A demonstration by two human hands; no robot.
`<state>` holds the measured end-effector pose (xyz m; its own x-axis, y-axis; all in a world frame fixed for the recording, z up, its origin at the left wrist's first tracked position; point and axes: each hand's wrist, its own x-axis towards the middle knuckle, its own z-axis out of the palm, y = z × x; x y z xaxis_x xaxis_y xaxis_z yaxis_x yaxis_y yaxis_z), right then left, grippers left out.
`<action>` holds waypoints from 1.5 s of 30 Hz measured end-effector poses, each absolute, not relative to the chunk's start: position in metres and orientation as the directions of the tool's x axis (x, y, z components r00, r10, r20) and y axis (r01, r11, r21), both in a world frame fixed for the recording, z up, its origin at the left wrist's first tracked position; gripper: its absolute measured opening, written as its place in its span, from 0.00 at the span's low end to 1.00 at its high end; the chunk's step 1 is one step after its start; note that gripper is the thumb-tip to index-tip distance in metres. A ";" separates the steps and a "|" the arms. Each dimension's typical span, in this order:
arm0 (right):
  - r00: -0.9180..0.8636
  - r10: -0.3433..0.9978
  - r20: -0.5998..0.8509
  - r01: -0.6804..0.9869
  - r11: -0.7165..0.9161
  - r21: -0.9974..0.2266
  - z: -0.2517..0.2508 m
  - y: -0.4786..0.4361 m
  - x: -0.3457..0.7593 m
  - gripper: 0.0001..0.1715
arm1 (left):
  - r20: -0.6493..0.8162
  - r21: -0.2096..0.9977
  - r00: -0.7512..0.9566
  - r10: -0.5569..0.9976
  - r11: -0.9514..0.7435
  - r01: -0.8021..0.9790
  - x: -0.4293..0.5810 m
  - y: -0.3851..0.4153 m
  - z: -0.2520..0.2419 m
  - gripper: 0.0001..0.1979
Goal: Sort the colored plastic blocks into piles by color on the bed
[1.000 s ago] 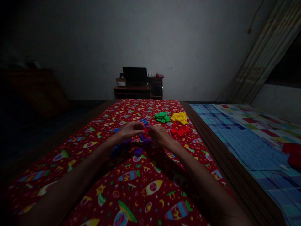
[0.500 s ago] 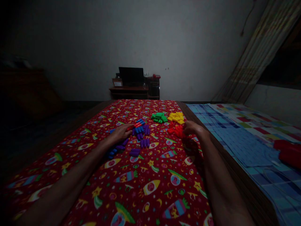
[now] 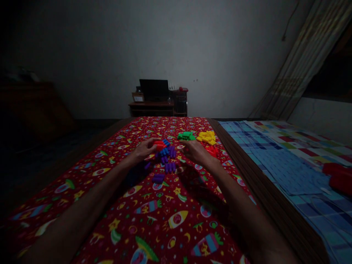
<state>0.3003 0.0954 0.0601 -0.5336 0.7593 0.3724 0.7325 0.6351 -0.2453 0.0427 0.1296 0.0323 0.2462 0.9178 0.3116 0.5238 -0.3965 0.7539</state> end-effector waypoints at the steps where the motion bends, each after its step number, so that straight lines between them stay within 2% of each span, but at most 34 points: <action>1: -0.574 0.697 0.429 0.662 0.704 -0.258 0.054 0.094 0.291 0.24 | 0.291 0.793 0.296 0.910 -0.402 0.458 0.049 0.126 0.033 0.20; 4: -0.633 0.596 0.493 0.560 0.793 -0.240 0.039 0.093 0.274 0.29 | 0.225 0.868 0.430 0.875 -0.380 0.319 0.067 0.118 0.031 0.22; 7: -0.612 0.679 0.405 0.660 0.721 -0.212 0.040 0.095 0.279 0.25 | 0.197 0.873 0.413 0.889 -0.351 0.339 0.075 0.115 0.029 0.22; 9: -0.543 0.761 0.355 0.759 0.626 -0.180 0.049 0.098 0.293 0.22 | 0.252 0.790 0.312 0.916 -0.381 0.479 0.072 0.118 0.028 0.20; 12: -0.399 0.868 0.295 0.876 0.455 -0.156 0.065 0.105 0.321 0.20 | 0.377 0.573 0.215 0.901 -0.409 0.710 0.059 0.128 0.026 0.15; 14: -0.306 0.921 0.242 0.925 0.348 -0.153 0.070 0.112 0.340 0.19 | 0.393 0.458 0.199 0.898 -0.379 0.804 0.051 0.137 0.022 0.14; 16: -0.256 0.949 0.185 0.947 0.285 -0.150 0.071 0.118 0.356 0.17 | 0.367 0.397 0.189 0.911 -0.337 0.854 0.046 0.146 0.017 0.15; 22: -0.187 0.978 0.096 0.969 0.199 -0.143 0.054 0.131 0.381 0.19 | 0.300 0.401 0.192 0.934 -0.306 0.864 0.047 0.160 0.004 0.17; 27: -0.118 0.976 0.185 0.982 0.143 -0.124 0.057 0.132 0.382 0.19 | 0.298 0.418 0.154 0.942 -0.274 0.866 0.042 0.158 0.013 0.14; 30: -0.133 0.945 0.297 0.962 0.196 -0.191 0.066 0.123 0.362 0.19 | 0.310 0.445 0.130 0.942 -0.264 0.856 0.041 0.152 0.028 0.13; 34: -0.344 0.856 0.386 0.806 0.480 -0.346 0.065 0.105 0.312 0.22 | 0.311 0.517 0.236 0.921 -0.372 0.771 0.053 0.136 0.044 0.13; 36: -0.430 0.809 0.400 0.706 0.578 -0.410 0.057 0.098 0.290 0.24 | 0.335 0.508 0.311 0.889 -0.448 0.735 0.062 0.129 0.048 0.12; 38: -0.466 0.799 0.381 0.670 0.599 -0.438 0.048 0.096 0.276 0.25 | 0.361 0.472 0.352 0.863 -0.495 0.729 0.068 0.124 0.050 0.11; 40: -0.478 0.814 0.330 0.685 0.581 -0.440 0.042 0.097 0.271 0.19 | 0.382 0.447 0.337 0.861 -0.491 0.747 0.067 0.124 0.050 0.11; 42: -0.500 0.823 0.268 0.696 0.567 -0.442 0.039 0.100 0.273 0.12 | 0.385 0.461 0.272 0.882 -0.439 0.771 0.059 0.126 0.051 0.11; 45: -0.575 0.803 0.154 0.665 0.569 -0.484 0.038 0.103 0.278 0.09 | 0.376 0.507 0.190 0.907 -0.372 0.778 0.043 0.131 0.053 0.10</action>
<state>0.2778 0.1032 0.0377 -0.5754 0.8032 0.1540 0.6649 0.5691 -0.4838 0.0428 0.1310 0.0526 0.1897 0.9071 0.3757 0.7775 -0.3725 0.5067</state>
